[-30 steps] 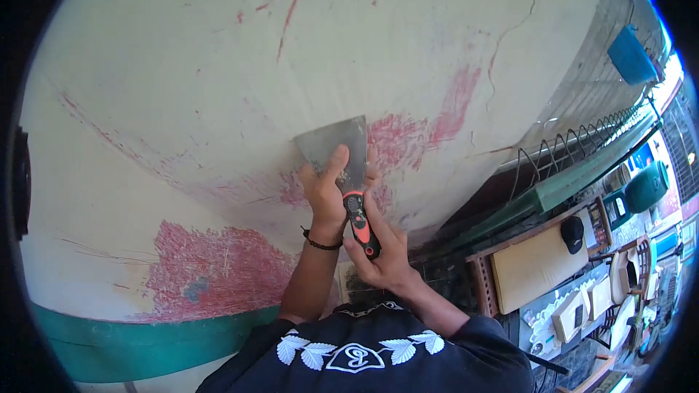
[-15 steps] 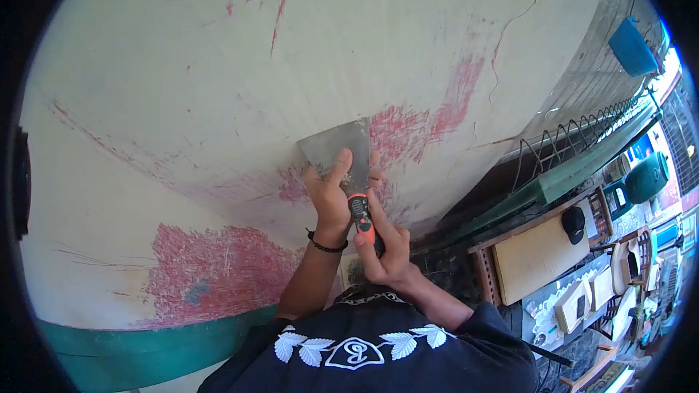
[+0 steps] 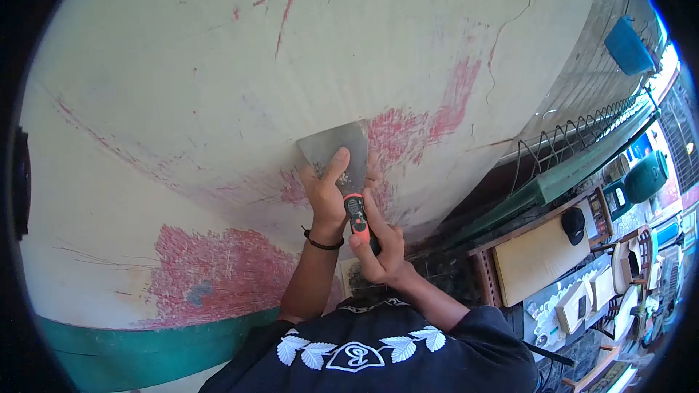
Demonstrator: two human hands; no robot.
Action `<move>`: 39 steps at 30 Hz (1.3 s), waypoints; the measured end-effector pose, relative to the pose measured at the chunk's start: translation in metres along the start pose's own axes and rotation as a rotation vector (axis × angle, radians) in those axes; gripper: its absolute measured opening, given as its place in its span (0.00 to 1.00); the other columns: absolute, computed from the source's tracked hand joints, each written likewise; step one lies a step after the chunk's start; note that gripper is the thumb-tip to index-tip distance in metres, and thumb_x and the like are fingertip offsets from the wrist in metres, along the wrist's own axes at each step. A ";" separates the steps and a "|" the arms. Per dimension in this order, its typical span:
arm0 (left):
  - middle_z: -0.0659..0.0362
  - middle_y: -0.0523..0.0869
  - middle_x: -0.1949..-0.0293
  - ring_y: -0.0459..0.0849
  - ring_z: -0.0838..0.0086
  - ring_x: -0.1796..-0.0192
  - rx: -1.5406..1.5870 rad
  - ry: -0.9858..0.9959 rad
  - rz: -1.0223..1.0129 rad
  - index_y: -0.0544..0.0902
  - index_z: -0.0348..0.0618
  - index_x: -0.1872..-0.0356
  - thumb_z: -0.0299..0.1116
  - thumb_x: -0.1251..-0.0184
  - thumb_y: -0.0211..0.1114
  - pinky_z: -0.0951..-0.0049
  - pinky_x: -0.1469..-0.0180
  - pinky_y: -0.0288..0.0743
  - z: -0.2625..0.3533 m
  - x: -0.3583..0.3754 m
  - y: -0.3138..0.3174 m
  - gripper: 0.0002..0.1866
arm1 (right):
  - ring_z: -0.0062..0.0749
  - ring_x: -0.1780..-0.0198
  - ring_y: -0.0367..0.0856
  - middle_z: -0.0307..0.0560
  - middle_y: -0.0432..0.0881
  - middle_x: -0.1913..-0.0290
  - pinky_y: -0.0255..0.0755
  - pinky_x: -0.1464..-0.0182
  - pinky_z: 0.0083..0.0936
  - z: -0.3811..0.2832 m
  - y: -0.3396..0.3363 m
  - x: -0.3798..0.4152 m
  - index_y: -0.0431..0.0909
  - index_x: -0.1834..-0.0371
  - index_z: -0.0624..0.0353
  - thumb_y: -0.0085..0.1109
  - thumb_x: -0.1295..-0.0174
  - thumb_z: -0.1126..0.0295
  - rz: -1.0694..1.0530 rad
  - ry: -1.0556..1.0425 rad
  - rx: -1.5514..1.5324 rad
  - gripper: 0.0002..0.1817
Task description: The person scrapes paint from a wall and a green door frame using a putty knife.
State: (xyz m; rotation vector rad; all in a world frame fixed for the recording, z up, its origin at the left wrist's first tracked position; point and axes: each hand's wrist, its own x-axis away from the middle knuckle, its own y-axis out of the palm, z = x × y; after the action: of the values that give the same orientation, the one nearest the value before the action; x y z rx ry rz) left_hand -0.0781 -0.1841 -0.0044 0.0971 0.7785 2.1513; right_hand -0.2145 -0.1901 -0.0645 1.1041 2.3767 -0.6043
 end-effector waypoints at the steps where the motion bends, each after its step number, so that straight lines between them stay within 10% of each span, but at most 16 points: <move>1: 0.47 0.89 0.66 0.89 0.64 0.72 -0.003 -0.002 -0.004 0.83 0.27 0.56 0.32 0.26 0.61 0.68 0.71 0.84 0.000 0.001 -0.002 0.13 | 0.27 0.68 0.85 0.58 0.87 0.61 0.76 0.63 0.23 -0.001 0.001 0.003 0.60 0.26 0.80 0.57 0.34 0.69 0.004 0.017 -0.007 0.36; 17: 0.47 0.89 0.66 0.89 0.64 0.72 0.008 -0.026 0.028 0.83 0.28 0.55 0.32 0.27 0.62 0.69 0.72 0.83 0.002 0.002 0.007 0.13 | 0.33 0.59 0.89 0.67 0.86 0.53 0.78 0.56 0.25 -0.013 -0.012 -0.003 0.60 0.27 0.81 0.56 0.32 0.67 -0.050 0.030 -0.072 0.35; 25: 0.47 0.89 0.66 0.89 0.65 0.72 0.025 0.085 0.015 0.82 0.26 0.55 0.33 0.26 0.62 0.69 0.71 0.83 -0.007 -0.004 0.011 0.15 | 0.25 0.70 0.81 0.50 0.81 0.69 0.72 0.66 0.22 0.020 -0.017 -0.014 0.60 0.25 0.78 0.57 0.33 0.65 -0.016 -0.173 -0.005 0.37; 29: 0.46 0.89 0.64 0.89 0.65 0.72 -0.019 0.110 -0.021 0.82 0.27 0.53 0.33 0.26 0.62 0.68 0.72 0.83 0.024 -0.020 0.034 0.14 | 0.28 0.62 0.84 0.54 0.86 0.55 0.77 0.54 0.24 -0.025 -0.035 -0.041 0.59 0.24 0.75 0.56 0.31 0.65 -0.120 0.160 -0.050 0.36; 39: 0.44 0.88 0.68 0.87 0.64 0.77 0.031 -0.039 0.071 0.81 0.25 0.52 0.32 0.28 0.62 0.68 0.77 0.81 -0.004 0.000 0.001 0.15 | 0.34 0.56 0.89 0.63 0.85 0.51 0.77 0.53 0.24 -0.016 -0.015 -0.006 0.60 0.25 0.76 0.56 0.32 0.69 -0.062 0.046 -0.068 0.35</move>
State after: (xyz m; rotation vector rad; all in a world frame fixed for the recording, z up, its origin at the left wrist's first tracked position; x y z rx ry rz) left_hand -0.0803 -0.1872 -0.0072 0.1849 0.7974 2.1981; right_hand -0.2257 -0.1934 -0.0455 1.0285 2.4597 -0.5203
